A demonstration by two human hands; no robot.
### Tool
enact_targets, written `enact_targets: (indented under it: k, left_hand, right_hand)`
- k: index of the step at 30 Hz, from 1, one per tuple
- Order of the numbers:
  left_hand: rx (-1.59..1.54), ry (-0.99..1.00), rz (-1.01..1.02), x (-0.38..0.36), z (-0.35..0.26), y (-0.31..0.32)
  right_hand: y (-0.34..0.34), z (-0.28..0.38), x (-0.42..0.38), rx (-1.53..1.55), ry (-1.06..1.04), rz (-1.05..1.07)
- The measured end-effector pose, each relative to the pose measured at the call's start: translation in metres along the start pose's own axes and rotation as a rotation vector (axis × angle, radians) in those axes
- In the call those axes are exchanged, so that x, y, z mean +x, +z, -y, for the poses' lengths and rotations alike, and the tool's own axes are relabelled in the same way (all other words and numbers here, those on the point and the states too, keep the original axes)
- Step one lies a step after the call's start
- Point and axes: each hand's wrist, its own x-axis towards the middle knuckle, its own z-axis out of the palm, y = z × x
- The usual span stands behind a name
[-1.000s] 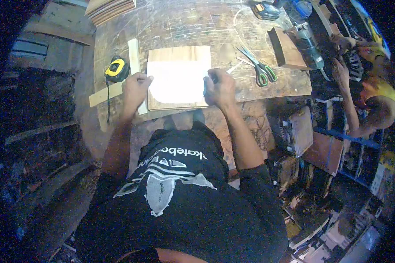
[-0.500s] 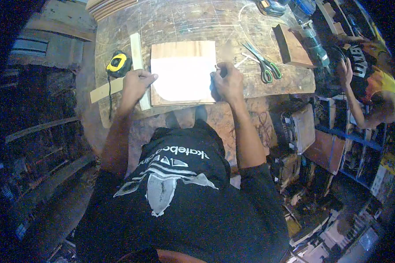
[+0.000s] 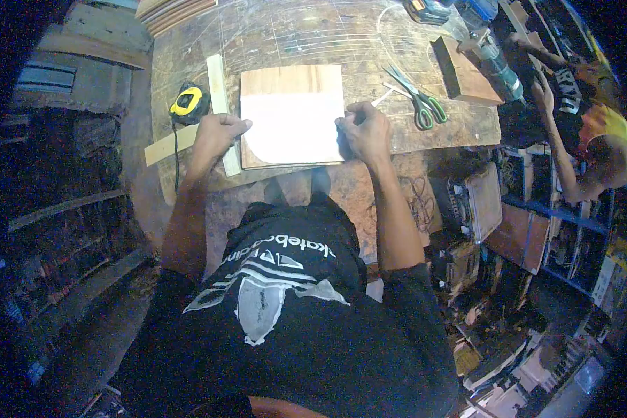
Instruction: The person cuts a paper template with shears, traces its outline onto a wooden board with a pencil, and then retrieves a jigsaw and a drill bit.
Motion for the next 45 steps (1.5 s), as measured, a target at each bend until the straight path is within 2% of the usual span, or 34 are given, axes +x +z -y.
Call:
enact_targets:
  k: [5, 7, 14, 16, 19, 23, 25, 26, 28, 29, 32, 39, 45]
  left_hand:
    - [-0.024, -0.058, 0.014, -0.005, -0.005, -0.002]
    - [-0.038, -0.085, 0.029, -0.005, -0.006, 0.000]
    - [-0.084, -0.098, -0.042, -0.012, -0.006, 0.004]
    - [-0.121, -0.077, -0.054, -0.011, -0.001, 0.006]
    - [-0.168, -0.041, -0.103, -0.015, 0.005, 0.012]
    - [-0.137, -0.013, -0.201, -0.026, 0.000, 0.022]
    - [-0.084, 0.024, -0.279, -0.033, -0.009, 0.025]
    - [-0.083, 0.017, -0.286, -0.032, -0.004, 0.029]
    - [0.071, 0.223, -0.420, -0.029, 0.006, 0.035]
    - [0.077, 0.214, -0.435, -0.028, 0.011, 0.037]
    - [0.018, 0.207, -0.418, -0.032, 0.008, 0.038]
    - [0.072, 0.273, -0.458, -0.038, 0.004, 0.041]
    - [0.018, 0.238, -0.398, -0.039, 0.004, 0.037]
  right_hand:
    - [-0.004, 0.010, -0.003, 0.103, 0.041, 0.040]
    - [-0.008, 0.020, -0.009, 0.264, 0.104, 0.091]
    - [-0.001, 0.015, -0.018, 0.202, 0.029, -0.009]
    - [0.003, 0.013, -0.021, 0.360, 0.081, 0.003]
    - [0.006, 0.011, -0.027, 0.437, 0.120, 0.017]
    - [0.006, 0.022, -0.038, 0.331, 0.157, 0.009]
    - [0.019, 0.007, -0.041, 0.205, 0.019, -0.142]
    - [0.024, 0.000, -0.041, 0.207, 0.017, -0.133]
    - [0.032, -0.003, -0.041, 0.380, 0.148, -0.144]
    - [0.035, -0.004, -0.041, 0.388, 0.142, -0.128]
    - [0.037, 0.002, -0.046, 0.210, -0.050, -0.309]
    - [0.038, 0.009, -0.052, 0.192, -0.086, -0.345]
    - [0.038, 0.003, -0.046, 0.273, 0.023, -0.306]
